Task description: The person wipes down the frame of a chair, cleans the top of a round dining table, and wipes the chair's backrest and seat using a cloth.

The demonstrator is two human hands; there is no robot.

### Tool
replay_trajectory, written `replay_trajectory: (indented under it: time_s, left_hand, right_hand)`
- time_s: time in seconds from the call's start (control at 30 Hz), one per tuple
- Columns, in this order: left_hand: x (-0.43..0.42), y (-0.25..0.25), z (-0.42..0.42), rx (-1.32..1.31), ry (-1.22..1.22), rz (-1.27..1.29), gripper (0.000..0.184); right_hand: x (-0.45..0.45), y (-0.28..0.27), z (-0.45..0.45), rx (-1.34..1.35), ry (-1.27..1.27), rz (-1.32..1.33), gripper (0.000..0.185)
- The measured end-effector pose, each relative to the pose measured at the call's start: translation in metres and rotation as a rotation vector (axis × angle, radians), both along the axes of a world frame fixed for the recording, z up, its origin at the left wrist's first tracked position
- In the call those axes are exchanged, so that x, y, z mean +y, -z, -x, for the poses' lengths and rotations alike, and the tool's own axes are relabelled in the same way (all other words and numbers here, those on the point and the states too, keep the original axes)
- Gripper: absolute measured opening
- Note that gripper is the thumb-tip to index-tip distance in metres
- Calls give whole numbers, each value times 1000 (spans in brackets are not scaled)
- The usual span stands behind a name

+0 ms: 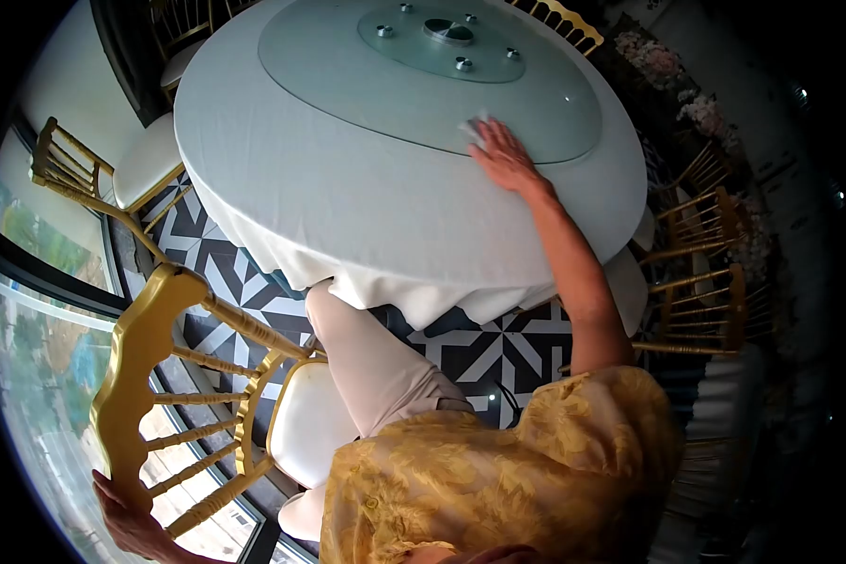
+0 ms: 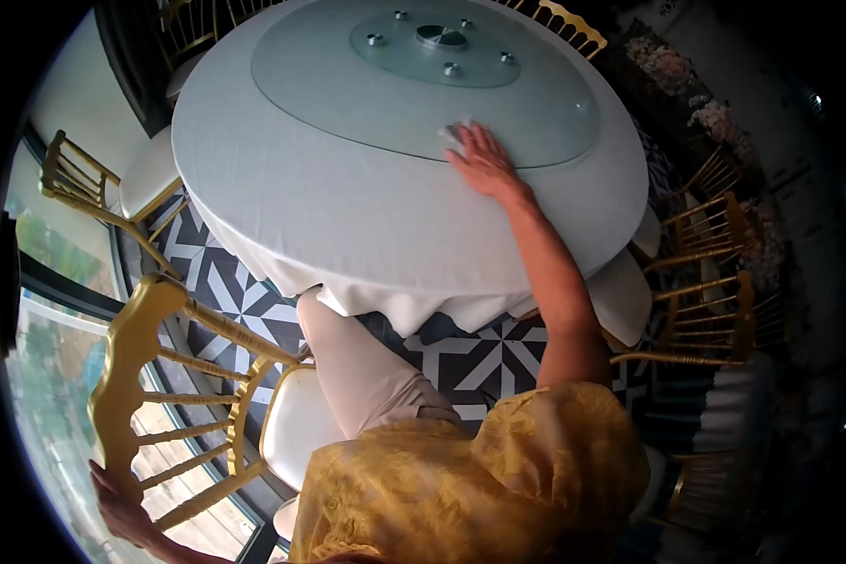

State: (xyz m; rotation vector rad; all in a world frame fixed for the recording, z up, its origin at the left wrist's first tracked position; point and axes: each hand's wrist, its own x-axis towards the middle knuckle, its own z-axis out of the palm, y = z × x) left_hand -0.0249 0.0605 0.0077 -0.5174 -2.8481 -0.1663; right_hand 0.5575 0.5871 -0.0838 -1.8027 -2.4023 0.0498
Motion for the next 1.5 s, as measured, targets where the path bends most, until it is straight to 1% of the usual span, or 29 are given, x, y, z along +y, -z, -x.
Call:
replay_trajectory:
  time_s: [0.1,0.2,0.33,0.4,0.43,0.5,0.53,0.6,0.63,0.7,0.73,0.77,0.8,0.83,0.87,0.93,1.0,1.03,1.07,1.13,1.2,1.23,1.3,1.33,1.37,1.43,1.47,1.5]
  left_hand:
    - [-6,2,0,-25,53,-50,63]
    - [-5,6,1,25,64,-53,61]
    - [-1,7,-4,42,59,-83,59]
    - [1,2,-8,-2,38,-65,59]
    - [2,0,-8,-3,36,-61,59]
    - [6,-3,-9,20,-26,22,58]
    - [8,-4,-10,20,-25,20,58]
    - [10,-2,-12,7,-70,15,57]
    - [7,2,-8,3,-68,14,57]
    - [-4,17,7,7,-15,-72,57]
    - [-2,14,8,-29,-16,-51,57]
    - [0,12,5,-31,-11,-50,57]
    - [15,2,-13,290,88,-17,47]
    - [23,-4,-23,612,186,17,57]
    - [21,-2,-20,612,187,20,57]
    - [6,8,-3,366,126,-6,48]
    - [-8,17,11,122,58,-33,51]
    - [-12,18,13,0,22,-47,58]
    - [-8,14,7,4,16,-48,58]
    - [6,1,-8,30,-79,-3,57]
    - [6,1,-6,49,-80,10,57]
    - [5,3,-4,62,-80,20,56]
    - [3,5,-1,80,-64,10,56]
    - [1,6,-1,95,-49,1,56]
    - [-1,6,0,98,-50,3,56]
    - [2,2,-2,58,-89,41,60]
    - [-1,4,3,60,-82,43,60]
    - [-10,10,12,70,-77,44,54]
  right_hand:
    - [-1,-4,-77,-22,230,28,81]
    - [7,3,-113,-57,289,4,83]
    - [-8,-7,-105,-115,224,12,84]
    - [-14,-6,-100,-195,166,-124,70]
    - [-10,2,-101,-196,164,-121,70]
    - [-4,16,-98,-382,108,-363,51]
    - [-3,18,-96,-382,109,-364,51]
    - [-4,19,-87,-479,66,-446,41]
    - [-4,15,-81,-484,68,-447,41]
    - [-6,7,-65,-602,-37,-405,40]
    - [-9,6,-56,-607,-33,-401,40]
    - [-11,5,-44,-625,-99,-456,39]
    - [-11,3,-30,-640,-167,-513,38]
    - [-11,1,-14,-641,-166,-513,38]
    - [-13,0,5,-647,-161,-526,38]
    - [-14,5,41,-648,-158,-535,39]
    - [-9,12,79,-706,-216,-684,45]
    - [-6,12,99,-675,-213,-603,48]
    - [-3,10,122,-643,-211,-526,52]
    - [-15,-7,174,-428,-199,-388,60]
    - [-6,-4,207,-217,-264,-266,81]
    - [4,0,215,-213,-263,-265,81]
    - [21,3,224,5,-377,-88,85]
    - [25,-1,222,29,-340,12,85]
    - [28,-4,214,32,-342,14,85]
    - [36,-11,177,51,-244,81,83]
    - [39,-13,150,17,-165,65,81]
    - [43,-13,117,-17,-88,48,79]
